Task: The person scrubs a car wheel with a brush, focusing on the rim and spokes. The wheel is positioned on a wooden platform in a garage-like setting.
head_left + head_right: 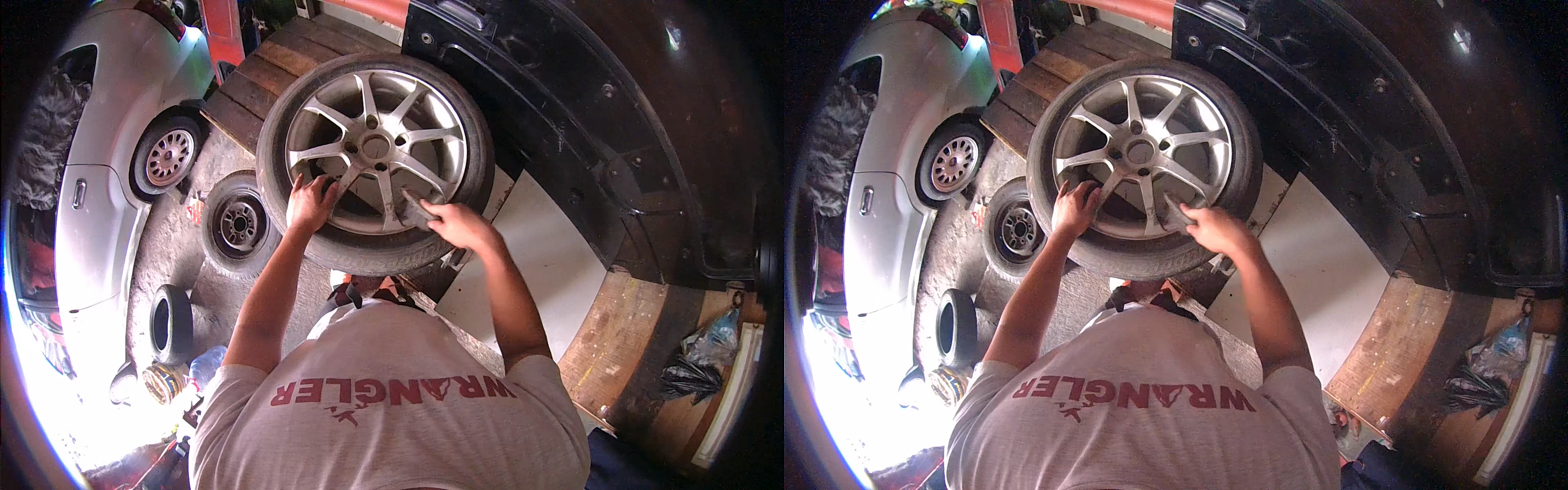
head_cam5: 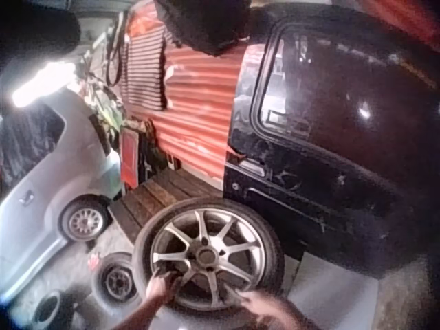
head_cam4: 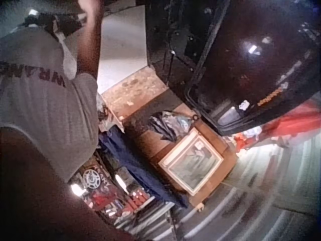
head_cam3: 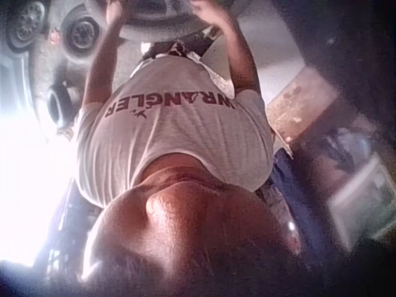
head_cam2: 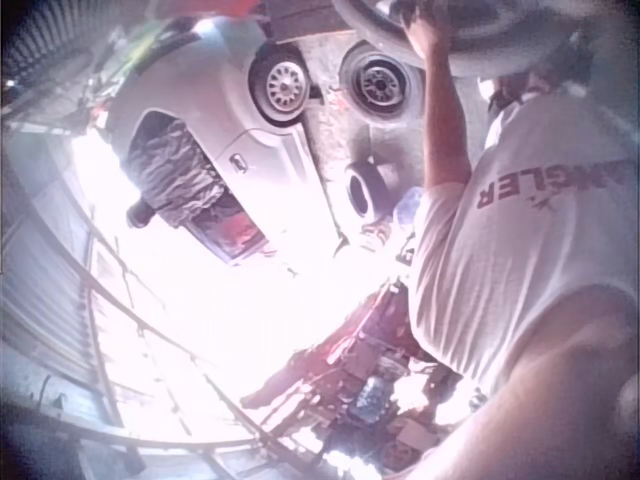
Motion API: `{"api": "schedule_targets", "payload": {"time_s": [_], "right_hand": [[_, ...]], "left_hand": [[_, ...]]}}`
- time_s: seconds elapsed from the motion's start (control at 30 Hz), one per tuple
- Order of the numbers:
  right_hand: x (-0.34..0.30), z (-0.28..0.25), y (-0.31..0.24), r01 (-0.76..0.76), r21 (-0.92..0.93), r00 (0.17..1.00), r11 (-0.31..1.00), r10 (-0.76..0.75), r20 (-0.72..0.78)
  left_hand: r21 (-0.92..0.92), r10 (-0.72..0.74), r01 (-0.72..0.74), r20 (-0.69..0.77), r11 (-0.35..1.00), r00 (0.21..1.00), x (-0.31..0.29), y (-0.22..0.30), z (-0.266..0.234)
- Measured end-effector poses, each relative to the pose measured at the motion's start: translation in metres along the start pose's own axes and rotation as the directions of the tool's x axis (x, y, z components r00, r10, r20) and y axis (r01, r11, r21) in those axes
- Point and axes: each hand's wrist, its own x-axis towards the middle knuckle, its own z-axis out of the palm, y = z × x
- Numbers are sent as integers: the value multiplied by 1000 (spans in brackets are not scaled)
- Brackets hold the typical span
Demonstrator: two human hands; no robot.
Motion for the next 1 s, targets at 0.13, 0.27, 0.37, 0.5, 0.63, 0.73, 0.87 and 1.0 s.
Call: {"api": "schedule_targets", "payload": {"time_s": [0.13, 0.27, 0.37, 0.5, 0.63, 0.73, 0.87, 1.0], "right_hand": [[-20, -23, 12, 9, 85, 995, 996, 0, -95], [-29, -18, 4, -76, -5, 971, 997, 73, -226], [-34, -7, 2, -91, -16, 952, 996, 82, -294], [-46, -6, -2, -123, -34, 968, 992, 112, -225], [-51, -17, 4, -161, -116, 947, 980, 120, -299], [-48, -9, -2, -147, -131, 960, 980, 109, -256], [-47, 10, -30, -112, -16, 984, 994, 109, -139], [-43, 6, -21, -175, -32, 968, 984, 166, -188]], "left_hand": [[14, -29, 29, 14, 999, 999, 0, 6, -2], [-10, -9, 9, 25, 1000, 1000, 1, 8, -5], [-14, -1, 2, 17, 1000, 1000, 1, 5, -2], [-37, 4, -4, -12, 999, 1000, -2, 3, -2], [-19, -26, 27, 40, 999, 999, 0, 8, -5], [-37, -9, 10, 20, 999, 1000, -1, 6, -4], [-31, -33, 34, 33, 999, 999, -1, 10, -8], [-32, -25, 26, 26, 999, 999, 0, 9, -7]]}}
